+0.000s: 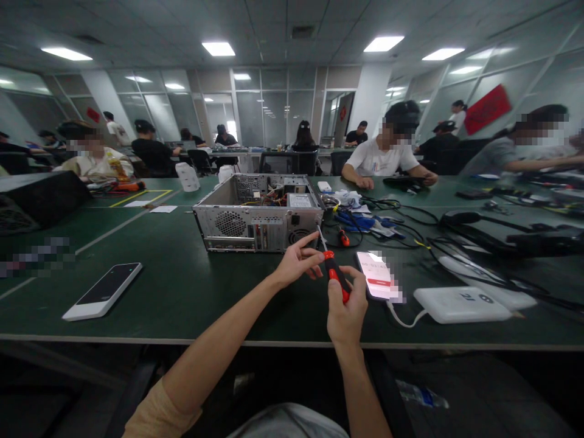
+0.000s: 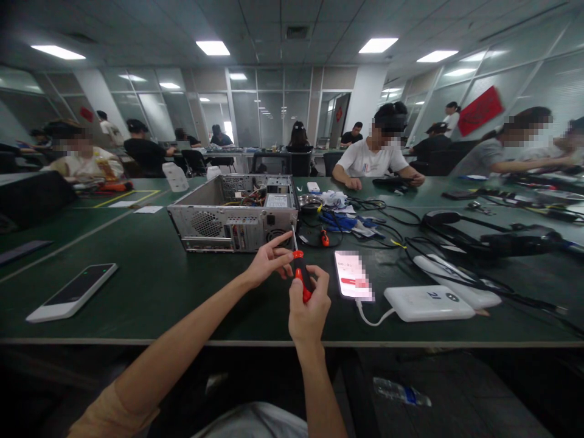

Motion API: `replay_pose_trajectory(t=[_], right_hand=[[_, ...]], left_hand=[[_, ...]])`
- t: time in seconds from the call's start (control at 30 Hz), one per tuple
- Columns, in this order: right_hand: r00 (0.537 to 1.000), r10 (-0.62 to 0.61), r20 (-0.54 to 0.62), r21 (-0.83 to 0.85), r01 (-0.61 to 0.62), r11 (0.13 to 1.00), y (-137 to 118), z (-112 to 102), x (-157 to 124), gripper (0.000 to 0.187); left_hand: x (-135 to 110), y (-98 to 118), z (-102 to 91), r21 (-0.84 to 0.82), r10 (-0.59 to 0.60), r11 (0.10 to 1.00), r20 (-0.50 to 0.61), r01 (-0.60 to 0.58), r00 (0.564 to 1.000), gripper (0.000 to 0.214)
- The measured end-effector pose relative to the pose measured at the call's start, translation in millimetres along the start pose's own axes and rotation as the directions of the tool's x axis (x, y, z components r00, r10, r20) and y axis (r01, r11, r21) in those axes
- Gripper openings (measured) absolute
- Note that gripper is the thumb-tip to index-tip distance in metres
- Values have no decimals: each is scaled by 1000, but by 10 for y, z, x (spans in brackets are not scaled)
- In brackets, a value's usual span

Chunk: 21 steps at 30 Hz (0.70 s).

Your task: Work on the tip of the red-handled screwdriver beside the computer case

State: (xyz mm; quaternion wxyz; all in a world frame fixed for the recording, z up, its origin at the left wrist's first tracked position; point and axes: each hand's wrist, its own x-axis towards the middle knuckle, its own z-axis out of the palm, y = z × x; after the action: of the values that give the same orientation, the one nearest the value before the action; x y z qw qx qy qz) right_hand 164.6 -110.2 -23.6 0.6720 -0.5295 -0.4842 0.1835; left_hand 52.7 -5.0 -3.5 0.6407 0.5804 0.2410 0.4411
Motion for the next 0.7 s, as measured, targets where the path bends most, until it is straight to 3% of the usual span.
replay_pose_trajectory(t=[0.13, 0.3, 0.5, 0.57, 0.7], right_hand=[[992, 127, 17, 217, -127, 968, -21, 44, 4, 27], [945, 297, 140, 479, -327, 815, -135, 132, -5, 33], [874, 397, 281, 764, -454, 458, -265, 171, -3, 19], [821, 407, 401, 791, -534, 299, -281, 150, 18, 14], [700, 387, 600, 752, -658, 23, -295, 87, 60, 21]], left_hand=[[3, -3, -20, -13, -14, 1000, 26, 15, 1000, 96], [4, 11, -45, -80, -21, 997, 39, 24, 999, 95], [-1, 14, -31, -104, -37, 993, 102, 48, 994, 77], [-9, 18, -25, -120, -51, 990, 132, 67, 990, 75], [-22, 23, -19, -165, -47, 983, 174, 76, 984, 65]])
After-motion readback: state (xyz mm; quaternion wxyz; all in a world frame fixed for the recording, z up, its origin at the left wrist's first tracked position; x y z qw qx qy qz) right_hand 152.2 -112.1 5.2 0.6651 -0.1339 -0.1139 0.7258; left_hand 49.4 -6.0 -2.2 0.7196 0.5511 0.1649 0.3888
